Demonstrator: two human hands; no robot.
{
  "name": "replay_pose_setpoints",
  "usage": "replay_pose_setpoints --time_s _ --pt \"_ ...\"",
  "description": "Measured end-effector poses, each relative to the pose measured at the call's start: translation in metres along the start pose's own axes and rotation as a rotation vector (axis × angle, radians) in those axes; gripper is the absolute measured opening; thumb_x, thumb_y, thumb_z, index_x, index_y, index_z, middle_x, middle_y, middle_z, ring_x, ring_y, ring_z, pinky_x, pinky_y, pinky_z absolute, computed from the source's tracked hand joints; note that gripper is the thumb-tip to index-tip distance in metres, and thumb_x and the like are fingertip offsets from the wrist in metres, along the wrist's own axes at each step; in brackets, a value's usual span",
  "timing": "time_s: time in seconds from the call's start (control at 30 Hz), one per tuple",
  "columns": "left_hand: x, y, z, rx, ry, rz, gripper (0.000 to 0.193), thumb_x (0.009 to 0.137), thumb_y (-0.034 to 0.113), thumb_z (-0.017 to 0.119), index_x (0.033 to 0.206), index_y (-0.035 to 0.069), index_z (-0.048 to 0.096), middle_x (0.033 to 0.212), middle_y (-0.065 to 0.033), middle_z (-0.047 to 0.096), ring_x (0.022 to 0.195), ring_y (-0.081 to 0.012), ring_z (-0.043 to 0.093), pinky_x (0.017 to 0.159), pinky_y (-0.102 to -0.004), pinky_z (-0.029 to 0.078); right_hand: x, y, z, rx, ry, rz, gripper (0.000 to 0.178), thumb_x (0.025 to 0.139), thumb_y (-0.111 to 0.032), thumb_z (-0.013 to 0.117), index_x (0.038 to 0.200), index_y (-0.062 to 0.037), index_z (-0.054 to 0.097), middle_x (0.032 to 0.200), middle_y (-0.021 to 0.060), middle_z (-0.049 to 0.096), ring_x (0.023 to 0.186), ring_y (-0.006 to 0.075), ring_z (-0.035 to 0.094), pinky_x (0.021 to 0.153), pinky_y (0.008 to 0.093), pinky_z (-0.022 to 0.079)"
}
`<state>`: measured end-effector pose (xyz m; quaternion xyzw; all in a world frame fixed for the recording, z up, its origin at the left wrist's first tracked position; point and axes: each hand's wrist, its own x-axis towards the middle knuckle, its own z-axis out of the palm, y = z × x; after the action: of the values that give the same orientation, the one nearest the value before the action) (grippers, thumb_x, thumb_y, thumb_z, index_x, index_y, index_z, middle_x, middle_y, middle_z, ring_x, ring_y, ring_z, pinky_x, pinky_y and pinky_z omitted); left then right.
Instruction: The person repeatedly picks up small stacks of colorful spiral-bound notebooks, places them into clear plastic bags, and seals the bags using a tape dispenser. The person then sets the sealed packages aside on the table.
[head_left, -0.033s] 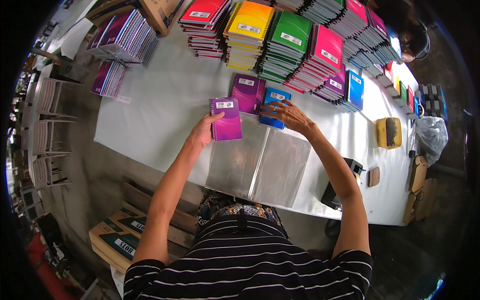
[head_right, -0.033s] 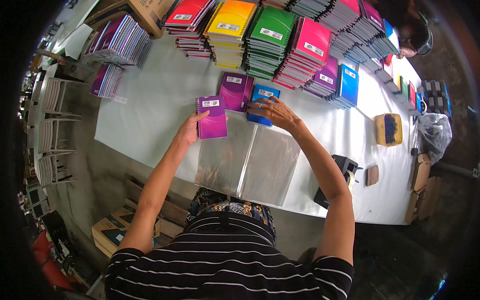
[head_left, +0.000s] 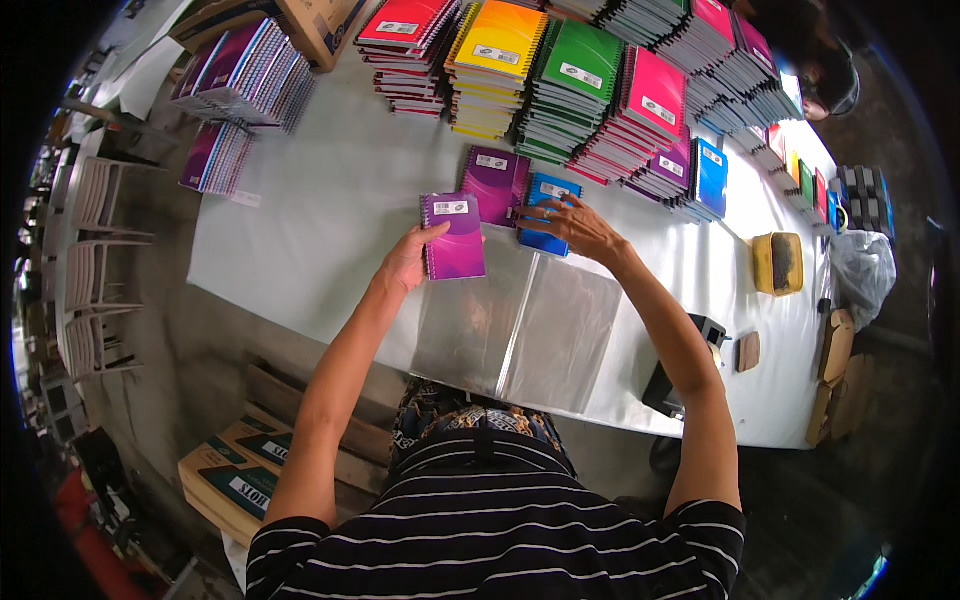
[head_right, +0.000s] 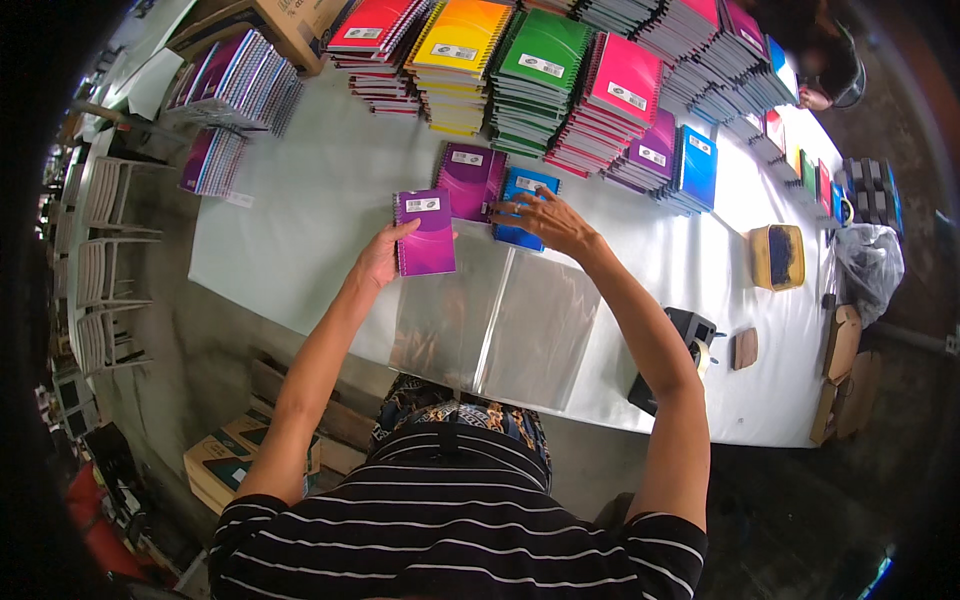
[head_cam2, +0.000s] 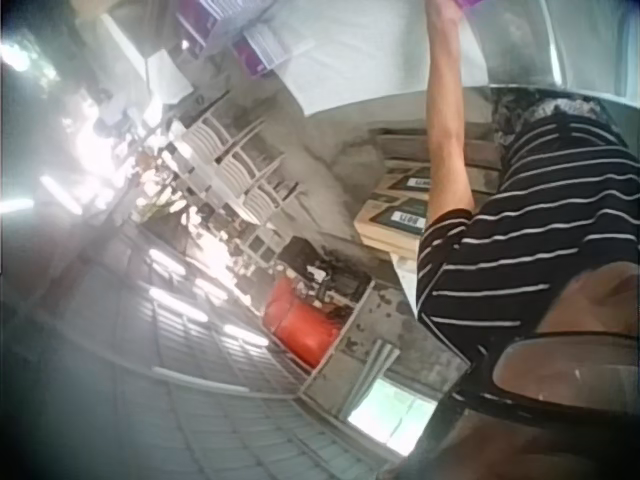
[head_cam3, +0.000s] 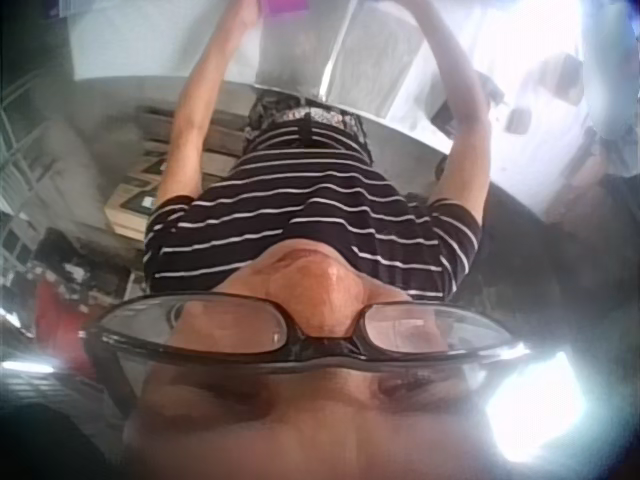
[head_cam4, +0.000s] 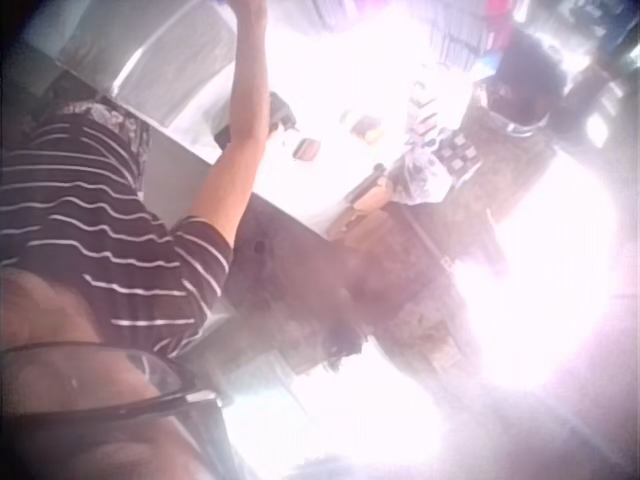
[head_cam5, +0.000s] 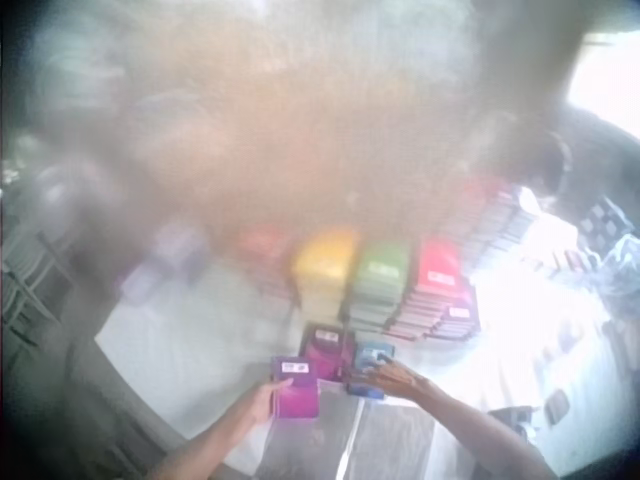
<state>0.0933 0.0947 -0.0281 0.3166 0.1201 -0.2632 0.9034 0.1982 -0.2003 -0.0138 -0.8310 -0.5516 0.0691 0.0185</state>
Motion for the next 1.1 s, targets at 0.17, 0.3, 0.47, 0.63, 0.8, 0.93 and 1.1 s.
replay_pose_setpoints --time_s 0.17,0.3,0.47,0.63,0.8,0.93,1.1 --pt "0.009 0.004 0.009 0.023 -0.031 -0.045 0.049 0.091 0.023 0.065 0.13 -0.002 0.05 0.12 -0.0239 0.062 0.111 -0.0315 0.063 0.095 -0.0456 0.052 0.016 0.005 -0.015 -0.05 -0.136 -0.033 0.056 0.082 -0.006 0.065 0.131 -0.0305 0.055 0.134 -0.0068 0.053 0.123 0.0171 0.046 0.106 0.0394 0.036" --pt "0.017 0.0 0.005 -0.006 -0.027 -0.042 0.048 0.09 0.023 0.067 0.128 -0.001 0.051 0.119 -0.0222 0.063 0.11 -0.0305 0.064 0.095 -0.0452 0.052 0.014 0.008 -0.011 -0.182 -0.114 -0.048 0.075 0.071 -0.008 0.078 0.136 -0.0332 0.05 0.134 -0.0078 0.05 0.128 0.018 0.04 0.109 0.0414 0.033" --pt "0.027 -0.012 -0.006 -0.011 -0.004 -0.025 0.045 0.089 0.021 0.068 0.126 0.0 0.054 0.118 -0.0182 0.065 0.108 -0.0282 0.065 0.093 -0.0438 0.053 0.011 0.011 -0.01 -0.171 -0.08 -0.087 0.077 0.071 -0.014 0.079 0.139 -0.0343 0.047 0.138 -0.007 0.048 0.13 0.0192 0.04 0.111 0.0418 0.032" --pt "0.026 -0.016 -0.014 -0.029 0.067 -0.053 0.04 0.089 0.018 0.068 0.123 0.001 0.056 0.114 -0.0137 0.067 0.104 -0.0253 0.066 0.091 -0.0422 0.054 -0.003 0.011 -0.006 -0.134 -0.032 -0.112 0.076 0.072 -0.02 0.078 0.139 -0.0329 0.047 0.14 -0.0072 0.046 0.133 0.0199 0.04 0.112 0.0433 0.032" --pt "0.024 -0.021 -0.014 0.001 0.084 -0.052 0.038 0.088 0.016 0.068 0.122 0.001 0.057 0.114 -0.0127 0.067 0.103 -0.0242 0.066 0.09 -0.0416 0.054 -0.009 0.01 -0.002 -0.095 -0.081 -0.072 0.08 0.067 -0.021 0.081 0.139 -0.0318 0.046 0.139 -0.0067 0.048 0.134 0.0206 0.04 0.115 0.0454 0.03" --pt "0.024 -0.014 -0.016 0.03 0.042 -0.048 0.037 0.088 0.015 0.068 0.121 0.001 0.058 0.114 -0.0131 0.067 0.102 -0.024 0.067 0.091 -0.041 0.054 -0.007 0.017 -0.017 -0.06 -0.176 -0.063 0.083 0.065 -0.02 0.084 0.138 -0.0312 0.046 0.138 -0.0048 0.05 0.134 0.0194 0.04 0.118 0.0436 0.027" --pt "0.027 -0.016 -0.016 0.037 0.089 -0.021 0.036 0.089 0.015 0.067 0.121 0.001 0.058 0.114 -0.0137 0.067 0.102 -0.0245 0.067 0.093 -0.0402 0.052 -0.006 0.027 -0.019 -0.053 -0.082 -0.123 0.071 0.063 -0.018 0.083 0.128 -0.0263 0.055 0.133 -0.0029 0.053 0.131 0.0186 0.043 0.117 0.0436 0.028"
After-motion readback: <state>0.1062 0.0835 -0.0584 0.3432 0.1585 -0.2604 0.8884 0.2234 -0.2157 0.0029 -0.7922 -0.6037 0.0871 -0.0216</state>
